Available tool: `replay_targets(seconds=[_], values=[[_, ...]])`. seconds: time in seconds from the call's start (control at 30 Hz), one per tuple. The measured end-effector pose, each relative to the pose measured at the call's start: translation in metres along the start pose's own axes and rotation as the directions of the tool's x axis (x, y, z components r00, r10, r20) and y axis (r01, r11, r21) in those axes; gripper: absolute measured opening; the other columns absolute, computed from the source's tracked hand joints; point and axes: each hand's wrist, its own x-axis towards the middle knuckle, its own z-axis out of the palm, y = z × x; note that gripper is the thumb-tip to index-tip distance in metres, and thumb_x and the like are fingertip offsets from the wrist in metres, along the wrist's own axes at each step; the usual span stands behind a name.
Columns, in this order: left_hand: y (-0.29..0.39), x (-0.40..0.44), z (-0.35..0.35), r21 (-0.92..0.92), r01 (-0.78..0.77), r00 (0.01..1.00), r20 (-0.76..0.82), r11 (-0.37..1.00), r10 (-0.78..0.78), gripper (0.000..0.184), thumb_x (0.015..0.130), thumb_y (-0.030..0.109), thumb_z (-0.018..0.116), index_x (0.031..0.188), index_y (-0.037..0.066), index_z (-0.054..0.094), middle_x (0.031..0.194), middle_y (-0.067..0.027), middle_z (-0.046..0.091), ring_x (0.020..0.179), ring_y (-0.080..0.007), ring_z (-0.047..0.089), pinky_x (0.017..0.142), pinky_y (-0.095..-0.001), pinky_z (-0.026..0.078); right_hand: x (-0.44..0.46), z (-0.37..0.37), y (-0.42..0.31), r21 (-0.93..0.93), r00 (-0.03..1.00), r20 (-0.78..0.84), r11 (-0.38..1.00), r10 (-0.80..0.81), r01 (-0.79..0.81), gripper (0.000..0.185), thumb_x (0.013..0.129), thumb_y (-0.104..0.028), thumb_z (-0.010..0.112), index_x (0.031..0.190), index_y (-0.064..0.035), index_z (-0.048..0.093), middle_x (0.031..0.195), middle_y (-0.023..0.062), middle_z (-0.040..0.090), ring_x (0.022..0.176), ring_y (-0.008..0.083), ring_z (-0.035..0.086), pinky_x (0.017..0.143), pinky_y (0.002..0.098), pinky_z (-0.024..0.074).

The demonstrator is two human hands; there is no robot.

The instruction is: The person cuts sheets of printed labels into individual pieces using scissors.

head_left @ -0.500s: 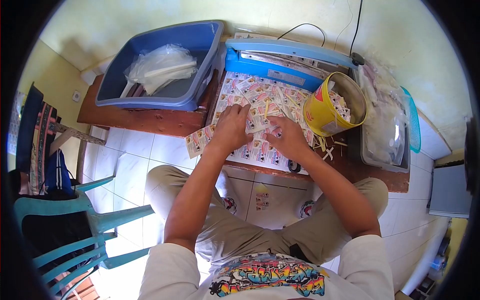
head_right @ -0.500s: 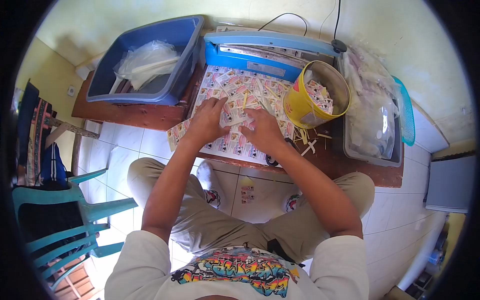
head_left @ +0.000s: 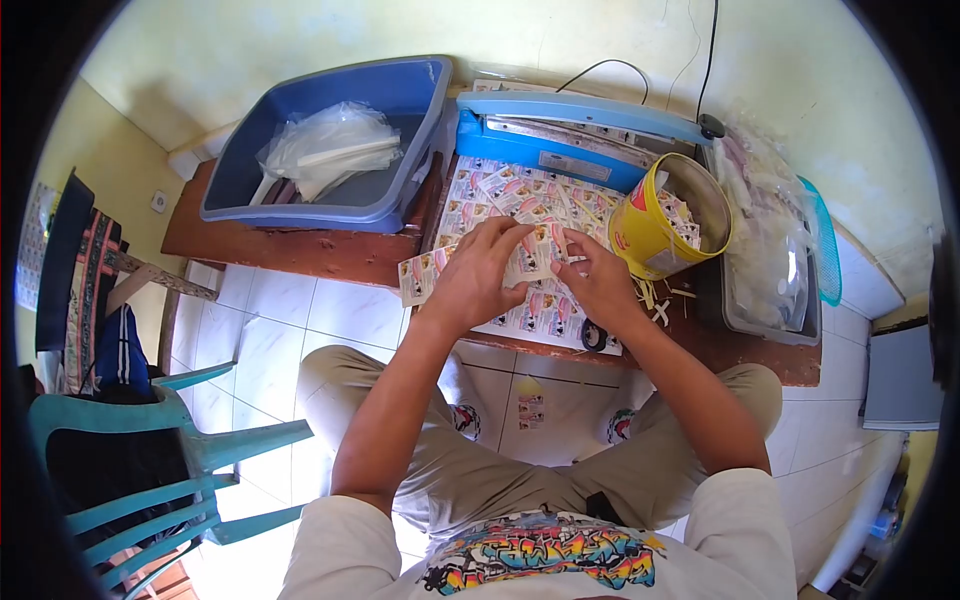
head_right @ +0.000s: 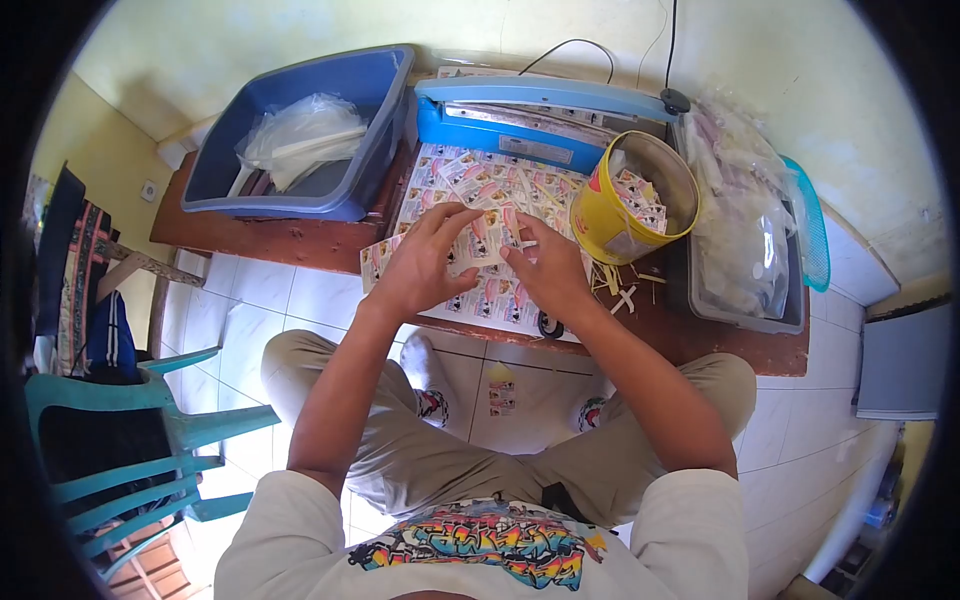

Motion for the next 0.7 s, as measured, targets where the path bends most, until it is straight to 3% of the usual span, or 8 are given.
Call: replay_targets(seconds=[0.07,0.17,0.37,0.7], values=[[0.003,0.0,0.002,-0.026,-0.032,0.999,0.0,0.999,0.032,0.079,0.074,0.011,0.087,0.147,0.009,0.056,0.141,-0.0161,0.057,0.132,-0.0389,0.057,0.111,-0.0477,0.05,0.001,0.0,0.006,0.136,0.996,-0.011,0.987,0.092,-0.09,0.063,0.094,-0.023,0.082,0.148,-0.0005,0.059,0.106,0.0153,0.073,0.087,0.0227,0.076,0.077,0.0368,0.0606],[0.008,0.001,0.003,-0.039,-0.064,0.998,-0.012,0.997,0.064,0.079,0.074,0.012,0.087,0.147,0.009,0.056,0.142,-0.0158,0.058,0.133,-0.0384,0.057,0.112,-0.0479,0.05,0.003,0.0,0.014,0.171,0.988,-0.034,0.975,0.148,-0.14,0.059,0.096,-0.019,0.081,0.148,-0.0013,0.059,0.103,0.0115,0.072,0.083,0.0164,0.074,0.07,0.0313,0.0599],[0.01,0.001,0.001,-0.058,-0.052,0.999,0.004,0.997,0.053,0.08,0.075,0.013,0.088,0.147,0.008,0.055,0.145,-0.0175,0.059,0.135,-0.0389,0.056,0.114,-0.048,0.048,0.001,-0.007,0.013,0.433,0.983,0.034,0.884,0.18,-0.176,0.049,0.099,-0.008,0.076,0.144,0.0015,0.061,0.101,0.0075,0.072,0.08,0.0109,0.071,0.066,0.0256,0.0581],[0.005,0.005,0.002,-0.045,-0.049,0.999,-0.005,0.998,0.049,0.079,0.074,0.013,0.089,0.146,0.008,0.057,0.143,-0.0179,0.062,0.133,-0.0399,0.058,0.114,-0.0476,0.048,-0.003,-0.019,0.015,0.294,0.981,0.028,0.936,0.194,-0.194,0.029,0.1,-0.005,0.072,0.127,0.0033,0.07,0.095,0.0099,0.077,0.08,0.0134,0.076,0.065,0.0265,0.0585]])
